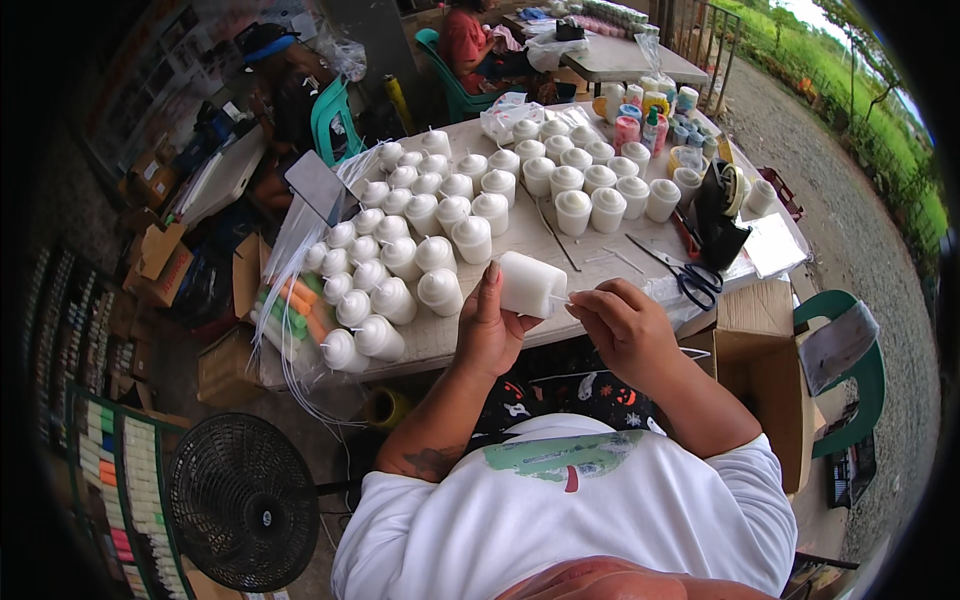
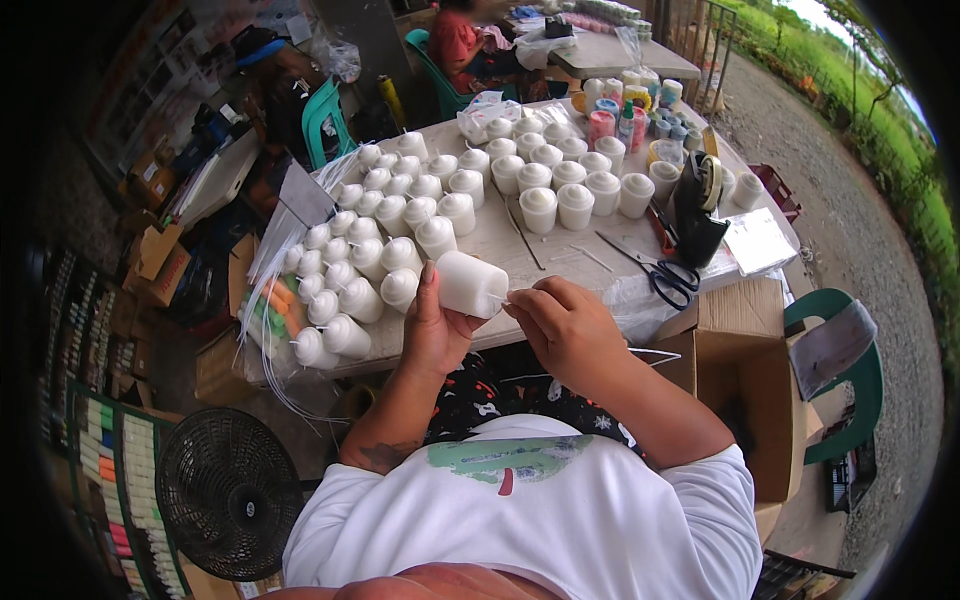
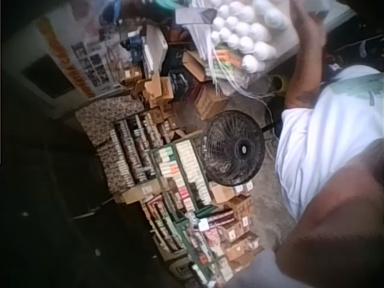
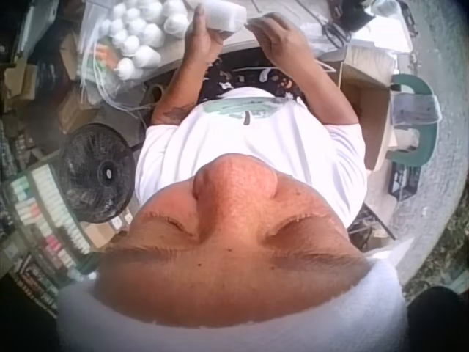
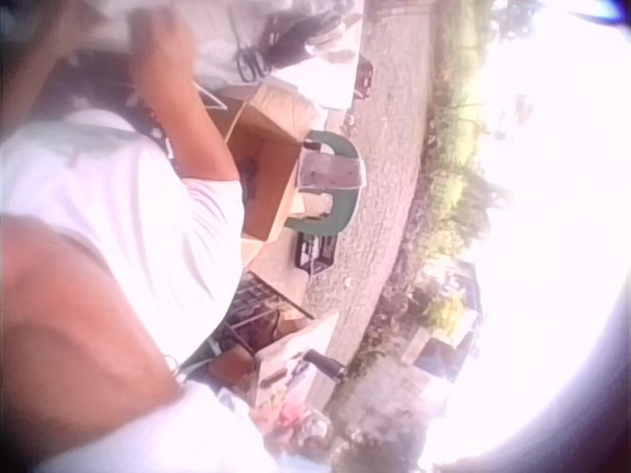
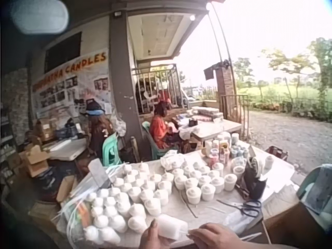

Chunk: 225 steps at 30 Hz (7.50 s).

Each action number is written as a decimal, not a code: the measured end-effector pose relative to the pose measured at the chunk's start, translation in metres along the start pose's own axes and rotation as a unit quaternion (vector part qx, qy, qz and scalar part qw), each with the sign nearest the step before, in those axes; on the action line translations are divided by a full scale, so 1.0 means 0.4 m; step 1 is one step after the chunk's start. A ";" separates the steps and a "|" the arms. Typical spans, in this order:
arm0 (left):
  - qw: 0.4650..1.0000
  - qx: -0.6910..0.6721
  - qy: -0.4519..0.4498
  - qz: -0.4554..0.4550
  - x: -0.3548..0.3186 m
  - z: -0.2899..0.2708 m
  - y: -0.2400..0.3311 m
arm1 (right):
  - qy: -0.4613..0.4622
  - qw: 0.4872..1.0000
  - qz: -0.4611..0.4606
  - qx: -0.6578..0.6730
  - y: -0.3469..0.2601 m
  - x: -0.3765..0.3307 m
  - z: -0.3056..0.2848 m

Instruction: The person inserts wicks into white cylindrical candles, trims the wicks with scissors, and places the finished candles on a table. The person repeats this process for multiple candles.

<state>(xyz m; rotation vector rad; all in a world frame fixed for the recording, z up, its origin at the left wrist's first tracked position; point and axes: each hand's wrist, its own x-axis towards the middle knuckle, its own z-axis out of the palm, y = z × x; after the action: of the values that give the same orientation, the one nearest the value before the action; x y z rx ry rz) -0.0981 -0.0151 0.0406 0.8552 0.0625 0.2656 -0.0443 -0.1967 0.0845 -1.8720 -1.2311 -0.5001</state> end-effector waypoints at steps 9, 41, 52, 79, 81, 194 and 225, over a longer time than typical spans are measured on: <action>1.000 -0.005 0.018 0.026 0.006 -0.005 0.014 | 0.000 0.979 0.160 0.127 0.059 -0.071 -0.024; 0.988 0.103 -0.023 0.115 0.015 -0.046 0.071 | -0.004 0.913 0.310 -0.264 0.146 -0.271 -0.554; 0.982 0.184 -0.045 -0.003 0.057 -0.017 -0.018 | -0.074 0.856 0.480 -0.177 0.376 -0.682 -0.450; 0.923 0.354 -0.151 -0.010 -0.144 -0.108 0.000 | 0.132 0.954 -0.217 -0.162 0.002 -0.010 0.011; 0.929 0.344 -0.134 0.000 -0.143 -0.122 -0.008 | 0.181 0.983 -0.029 0.017 0.012 -0.024 -0.015; 0.957 0.219 -0.165 0.090 0.066 -0.019 -0.176 | -0.129 0.804 0.372 0.445 0.149 -0.074 0.034; 0.897 0.385 -0.069 0.207 0.052 -0.005 -0.172 | -0.112 0.785 0.378 0.479 0.127 -0.084 0.027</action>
<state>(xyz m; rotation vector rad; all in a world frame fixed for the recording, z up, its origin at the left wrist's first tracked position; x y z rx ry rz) -0.0643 -0.0515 -0.0116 1.6817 -0.1642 0.5989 -0.0151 -0.2163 0.0336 -1.3228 -0.5436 0.7053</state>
